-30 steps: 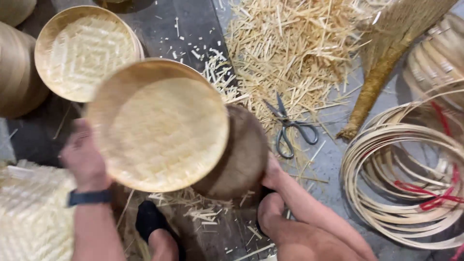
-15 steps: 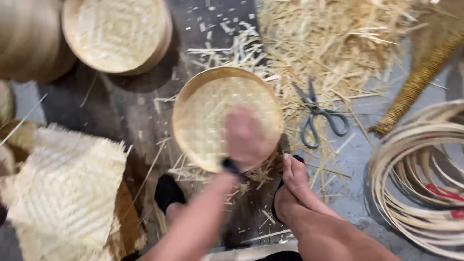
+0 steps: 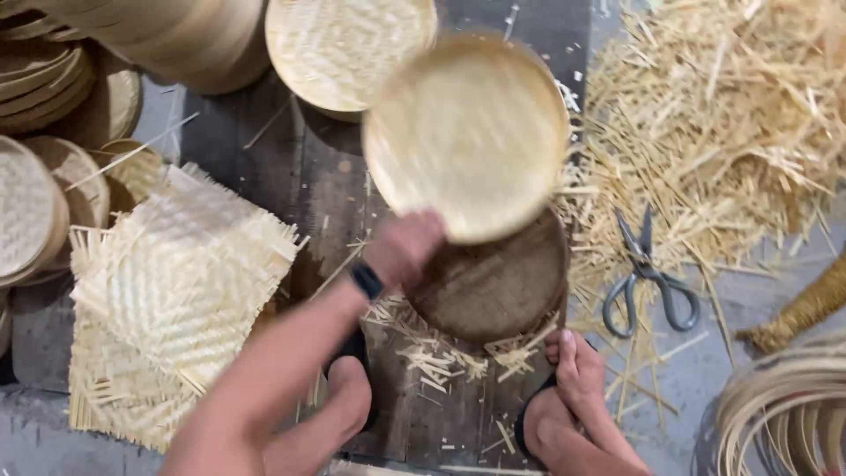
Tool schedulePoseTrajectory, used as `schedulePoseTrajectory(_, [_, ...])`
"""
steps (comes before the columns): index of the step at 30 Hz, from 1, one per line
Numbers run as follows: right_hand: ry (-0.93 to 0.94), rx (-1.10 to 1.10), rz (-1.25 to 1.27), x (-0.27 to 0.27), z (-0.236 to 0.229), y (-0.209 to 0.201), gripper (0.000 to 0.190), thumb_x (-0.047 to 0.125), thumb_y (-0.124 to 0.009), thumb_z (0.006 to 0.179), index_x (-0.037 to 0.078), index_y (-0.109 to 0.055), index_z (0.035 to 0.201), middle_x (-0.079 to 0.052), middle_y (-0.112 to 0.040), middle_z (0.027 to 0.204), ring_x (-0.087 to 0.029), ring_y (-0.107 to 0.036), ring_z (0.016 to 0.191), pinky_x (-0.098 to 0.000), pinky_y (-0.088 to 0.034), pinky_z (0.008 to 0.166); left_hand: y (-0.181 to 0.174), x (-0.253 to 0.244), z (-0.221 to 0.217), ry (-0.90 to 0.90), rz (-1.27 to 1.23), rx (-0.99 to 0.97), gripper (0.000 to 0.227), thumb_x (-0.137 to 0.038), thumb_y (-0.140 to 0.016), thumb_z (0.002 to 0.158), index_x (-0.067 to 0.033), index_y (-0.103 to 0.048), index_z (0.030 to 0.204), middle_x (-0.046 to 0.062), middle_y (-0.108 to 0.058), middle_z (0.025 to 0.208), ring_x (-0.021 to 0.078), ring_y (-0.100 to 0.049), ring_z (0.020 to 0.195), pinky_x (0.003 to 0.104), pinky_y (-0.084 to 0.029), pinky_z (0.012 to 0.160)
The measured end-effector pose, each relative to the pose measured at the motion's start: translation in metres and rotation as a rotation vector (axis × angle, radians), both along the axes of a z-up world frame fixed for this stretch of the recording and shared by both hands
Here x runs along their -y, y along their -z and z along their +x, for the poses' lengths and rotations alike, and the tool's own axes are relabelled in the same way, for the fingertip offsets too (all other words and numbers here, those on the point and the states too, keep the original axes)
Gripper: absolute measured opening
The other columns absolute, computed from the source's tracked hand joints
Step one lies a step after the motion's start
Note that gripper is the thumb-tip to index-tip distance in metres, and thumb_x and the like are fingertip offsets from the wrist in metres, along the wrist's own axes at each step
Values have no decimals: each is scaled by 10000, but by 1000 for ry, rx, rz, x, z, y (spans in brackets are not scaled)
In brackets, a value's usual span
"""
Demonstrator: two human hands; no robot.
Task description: Assemble and trim woven bamboo components to create steamer baskets.
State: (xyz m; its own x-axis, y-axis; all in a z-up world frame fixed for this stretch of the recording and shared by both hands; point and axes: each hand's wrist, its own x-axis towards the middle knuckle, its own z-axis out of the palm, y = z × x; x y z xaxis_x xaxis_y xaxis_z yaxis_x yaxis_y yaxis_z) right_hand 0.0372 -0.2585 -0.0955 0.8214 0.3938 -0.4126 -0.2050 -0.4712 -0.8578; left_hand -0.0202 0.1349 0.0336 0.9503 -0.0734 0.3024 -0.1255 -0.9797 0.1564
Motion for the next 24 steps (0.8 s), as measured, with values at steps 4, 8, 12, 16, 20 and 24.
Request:
schedulePoseTrajectory(4, [-24,13,-59,-2,-1,1,398,288,-461,1082,6,-720,974,-83,-696,715,-147,-633,667,-302,-533,662,-1,-117,47,-150,-3,-52,319,76,-553,861,-15,-634,1156,185,-698,1015,344,-664,969,444,-534,872])
schedulePoseTrajectory(8, [-28,-17,-113,-1,1,3,398,285,-471,1076,2,-730,970,-95,-703,710,-161,-646,666,-314,-544,668,14,-179,84,-310,-26,43,353,96,-510,817,-48,-662,1102,163,-722,1103,337,-668,1068,444,-510,979])
schedulePoseTrajectory(12, [-75,35,-141,0,1,-4,376,291,-482,1058,20,-732,982,-79,-720,708,-154,-676,685,-307,-553,684,54,-202,91,-391,-47,51,381,74,-546,800,-38,-666,1143,161,-723,1158,334,-656,1156,443,-489,1019])
schedulePoseTrajectory(16, [-105,47,-188,-1,2,-6,370,294,-483,1061,31,-732,983,-72,-725,709,-153,-685,684,-305,-553,682,55,-201,84,-390,-94,28,365,81,-554,802,-27,-662,1133,163,-727,1151,339,-652,1157,439,-487,1020])
schedulePoseTrajectory(20, [-120,60,-196,-4,3,-10,365,287,-484,1064,33,-734,986,-75,-714,706,-161,-673,680,-308,-547,678,23,-189,87,-506,-194,-184,380,76,-541,846,-63,-665,1178,126,-721,1194,313,-634,1197,530,-363,1147])
schedulePoseTrajectory(24, [-115,58,-233,-12,3,-26,388,294,-459,1070,41,-744,995,-72,-711,702,-152,-679,682,-304,-542,689,42,-195,71,-544,71,-68,810,-276,-739,778,17,-427,1465,236,-464,1485,393,-397,1423,709,-108,1164])
